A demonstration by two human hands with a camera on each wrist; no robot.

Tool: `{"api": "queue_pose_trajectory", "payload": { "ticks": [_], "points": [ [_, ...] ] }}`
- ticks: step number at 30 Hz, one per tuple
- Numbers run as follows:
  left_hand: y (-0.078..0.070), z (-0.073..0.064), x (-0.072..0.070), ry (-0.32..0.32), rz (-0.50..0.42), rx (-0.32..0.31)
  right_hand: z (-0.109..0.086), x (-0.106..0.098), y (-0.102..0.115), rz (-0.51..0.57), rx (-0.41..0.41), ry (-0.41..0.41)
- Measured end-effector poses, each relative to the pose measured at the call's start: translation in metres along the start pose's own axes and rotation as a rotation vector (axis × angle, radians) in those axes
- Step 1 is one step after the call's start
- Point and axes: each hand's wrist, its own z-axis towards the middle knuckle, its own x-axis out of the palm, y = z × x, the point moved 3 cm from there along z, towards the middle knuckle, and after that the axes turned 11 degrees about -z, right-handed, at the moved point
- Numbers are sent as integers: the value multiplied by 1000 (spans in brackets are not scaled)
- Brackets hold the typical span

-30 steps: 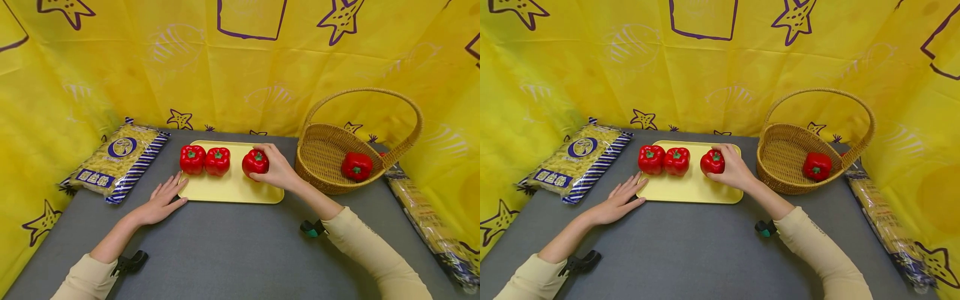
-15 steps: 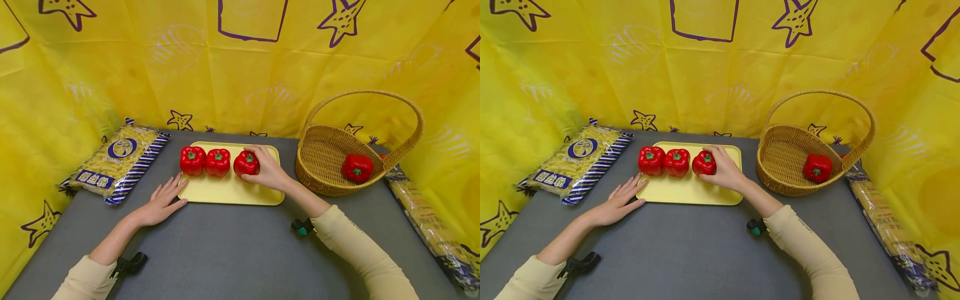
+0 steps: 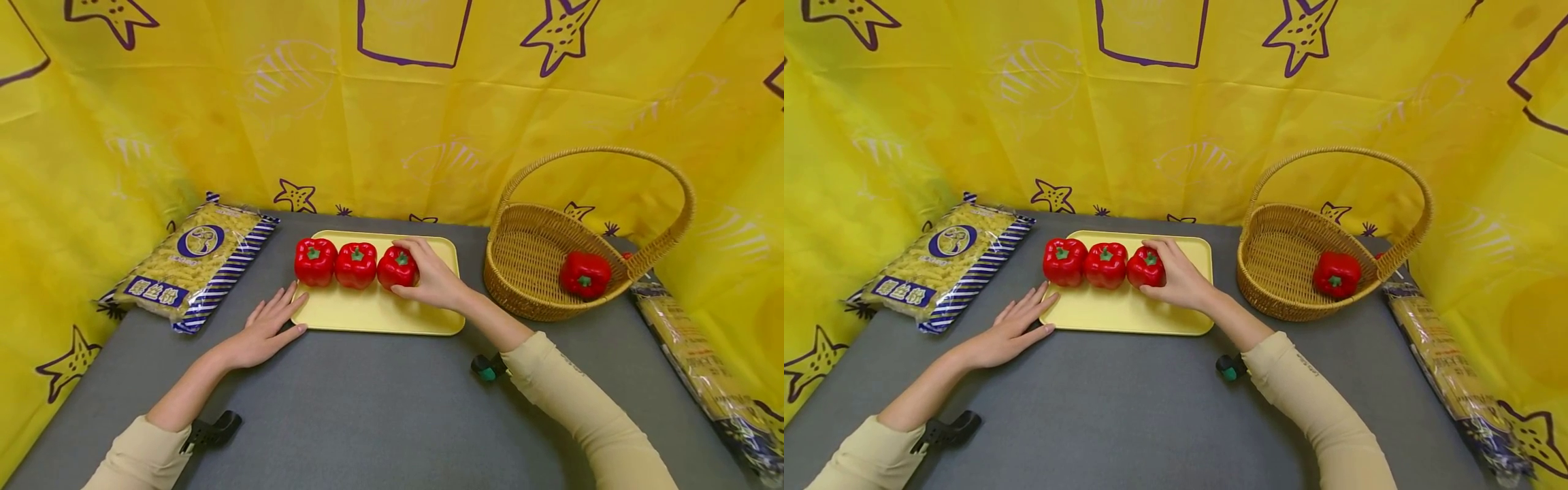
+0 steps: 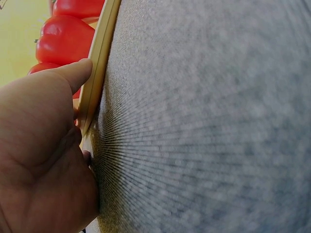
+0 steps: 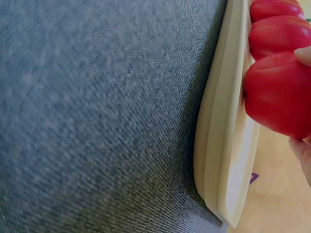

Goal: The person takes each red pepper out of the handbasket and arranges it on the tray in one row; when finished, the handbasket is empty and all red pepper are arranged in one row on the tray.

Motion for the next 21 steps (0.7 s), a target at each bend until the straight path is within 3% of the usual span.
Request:
{"api": "queue_pose_trajectory", "payload": {
  "ticks": [21],
  "points": [
    [1, -1, 0, -1, -2, -2, 4, 4, -3, 35, 7, 90]
  ]
}}
